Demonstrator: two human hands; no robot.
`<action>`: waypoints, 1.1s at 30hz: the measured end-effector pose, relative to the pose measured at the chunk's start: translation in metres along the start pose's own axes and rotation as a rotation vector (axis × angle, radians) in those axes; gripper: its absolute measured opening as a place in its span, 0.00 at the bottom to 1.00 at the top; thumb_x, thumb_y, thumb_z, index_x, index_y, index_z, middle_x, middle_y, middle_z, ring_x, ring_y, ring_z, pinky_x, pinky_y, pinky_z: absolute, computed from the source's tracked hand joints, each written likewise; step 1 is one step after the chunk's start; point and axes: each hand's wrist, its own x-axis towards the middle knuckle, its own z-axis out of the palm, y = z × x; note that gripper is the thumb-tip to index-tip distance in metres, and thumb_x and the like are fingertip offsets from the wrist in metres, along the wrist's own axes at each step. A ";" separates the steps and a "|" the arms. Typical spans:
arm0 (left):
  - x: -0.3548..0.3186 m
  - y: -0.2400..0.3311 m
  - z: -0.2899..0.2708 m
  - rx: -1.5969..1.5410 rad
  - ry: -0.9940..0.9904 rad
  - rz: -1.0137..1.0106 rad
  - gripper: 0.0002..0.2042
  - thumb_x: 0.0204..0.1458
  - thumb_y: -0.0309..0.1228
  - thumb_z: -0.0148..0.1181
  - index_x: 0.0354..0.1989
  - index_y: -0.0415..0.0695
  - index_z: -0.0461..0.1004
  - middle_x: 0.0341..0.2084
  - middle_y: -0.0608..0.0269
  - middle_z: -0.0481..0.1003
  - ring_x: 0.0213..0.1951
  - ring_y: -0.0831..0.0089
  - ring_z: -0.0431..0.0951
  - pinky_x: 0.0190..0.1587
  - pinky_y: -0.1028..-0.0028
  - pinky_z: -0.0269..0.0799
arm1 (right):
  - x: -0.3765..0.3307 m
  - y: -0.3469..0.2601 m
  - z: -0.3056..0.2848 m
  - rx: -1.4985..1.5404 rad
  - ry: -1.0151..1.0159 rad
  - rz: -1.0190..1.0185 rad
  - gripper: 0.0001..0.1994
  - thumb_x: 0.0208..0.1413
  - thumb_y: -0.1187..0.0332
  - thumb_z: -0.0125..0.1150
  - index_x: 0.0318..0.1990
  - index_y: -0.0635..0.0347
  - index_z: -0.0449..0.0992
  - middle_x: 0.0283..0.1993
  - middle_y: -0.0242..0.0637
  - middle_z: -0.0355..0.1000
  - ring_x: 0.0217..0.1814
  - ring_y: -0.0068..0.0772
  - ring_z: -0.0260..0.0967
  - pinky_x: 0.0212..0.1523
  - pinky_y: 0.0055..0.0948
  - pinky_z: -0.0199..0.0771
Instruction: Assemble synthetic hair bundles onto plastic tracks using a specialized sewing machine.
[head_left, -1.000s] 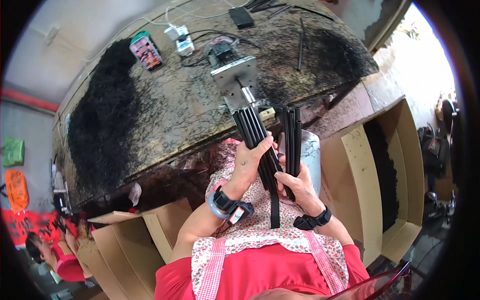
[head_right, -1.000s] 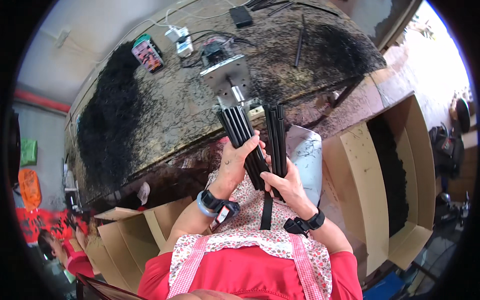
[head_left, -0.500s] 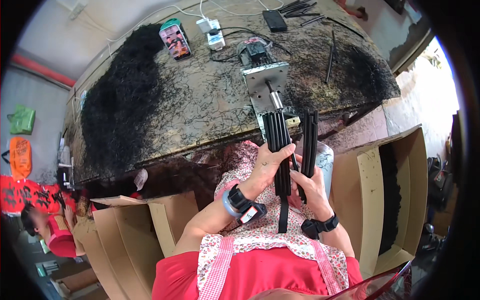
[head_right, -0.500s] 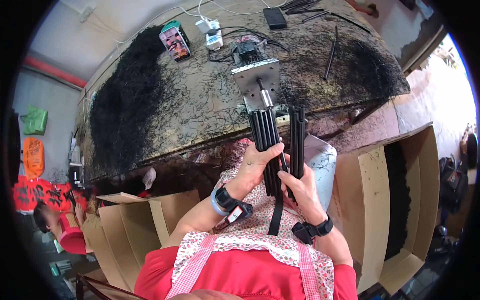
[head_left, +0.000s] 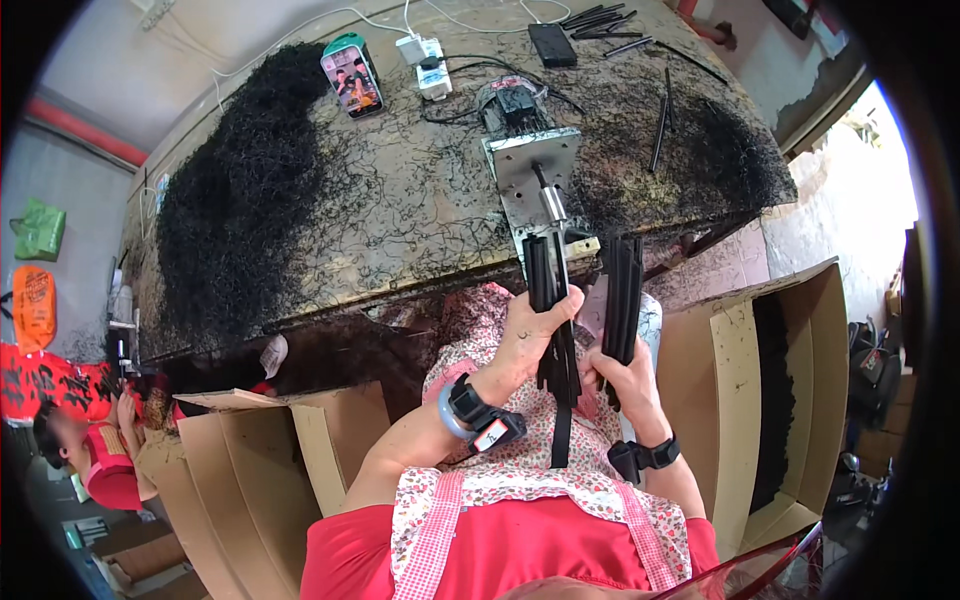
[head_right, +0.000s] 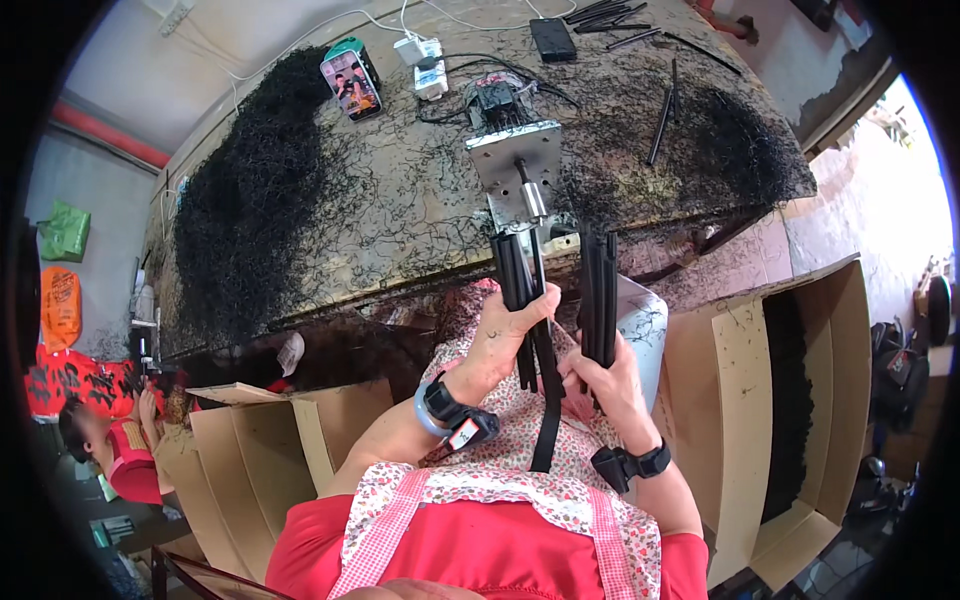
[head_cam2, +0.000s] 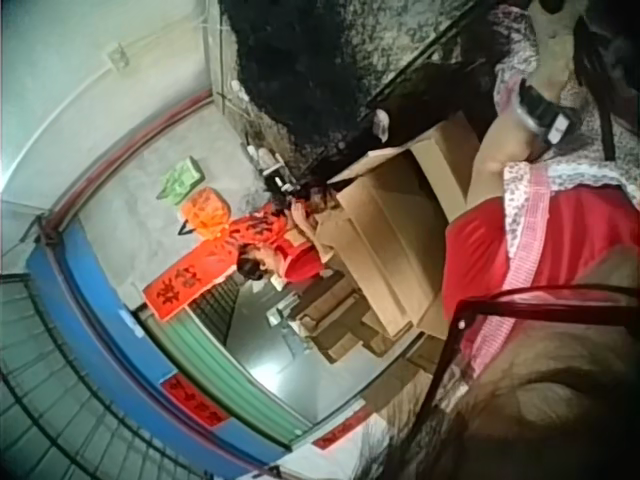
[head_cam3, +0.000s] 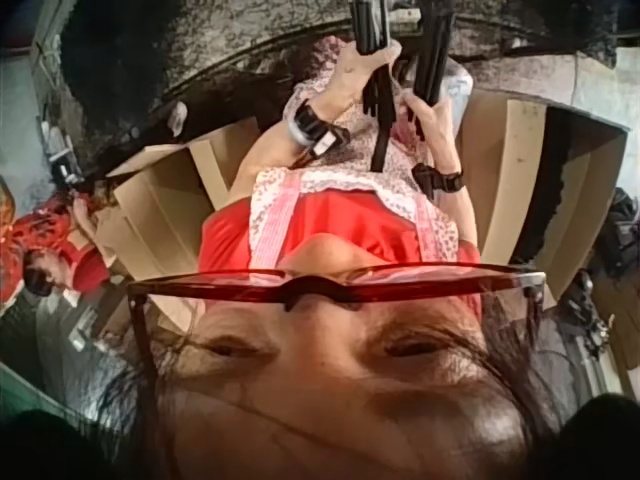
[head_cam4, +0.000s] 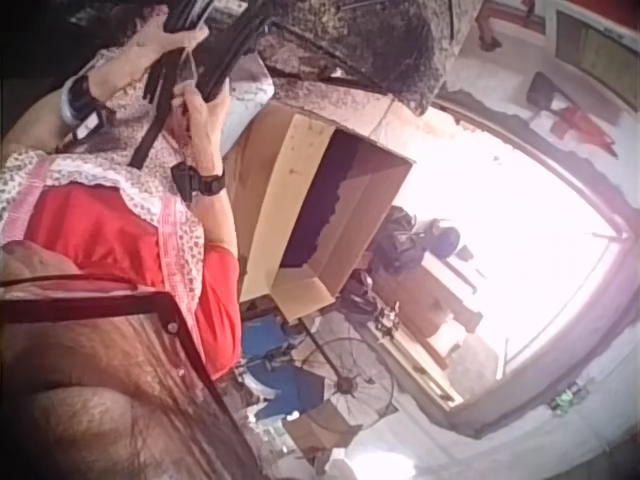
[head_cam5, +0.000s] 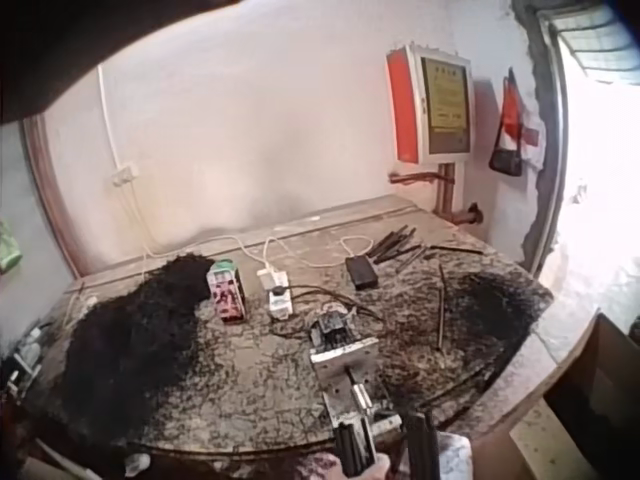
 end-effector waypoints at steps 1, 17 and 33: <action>0.002 -0.001 -0.001 -0.030 -0.014 0.021 0.13 0.53 0.35 0.65 0.38 0.39 0.74 0.27 0.68 0.75 0.26 0.81 0.74 0.28 0.79 0.71 | -0.003 0.003 0.003 -0.044 -0.019 -0.037 0.21 0.52 0.73 0.59 0.53 0.71 0.66 0.20 0.32 0.68 0.17 0.19 0.64 0.19 0.19 0.65; 0.004 0.008 0.008 -0.128 -0.047 -0.135 0.15 0.52 0.34 0.65 0.43 0.39 0.73 0.27 0.65 0.75 0.27 0.72 0.78 0.32 0.73 0.77 | -0.011 -0.004 0.003 0.011 -0.009 -0.011 0.21 0.55 0.74 0.56 0.56 0.68 0.66 0.21 0.28 0.67 0.19 0.16 0.63 0.20 0.17 0.62; 0.008 -0.005 0.003 0.125 -0.053 0.121 0.09 0.56 0.34 0.61 0.36 0.41 0.71 0.24 0.70 0.72 0.26 0.80 0.72 0.29 0.77 0.70 | -0.006 -0.006 -0.009 -0.002 -0.069 0.015 0.06 0.54 0.73 0.57 0.37 0.66 0.72 0.21 0.30 0.69 0.20 0.17 0.65 0.21 0.19 0.64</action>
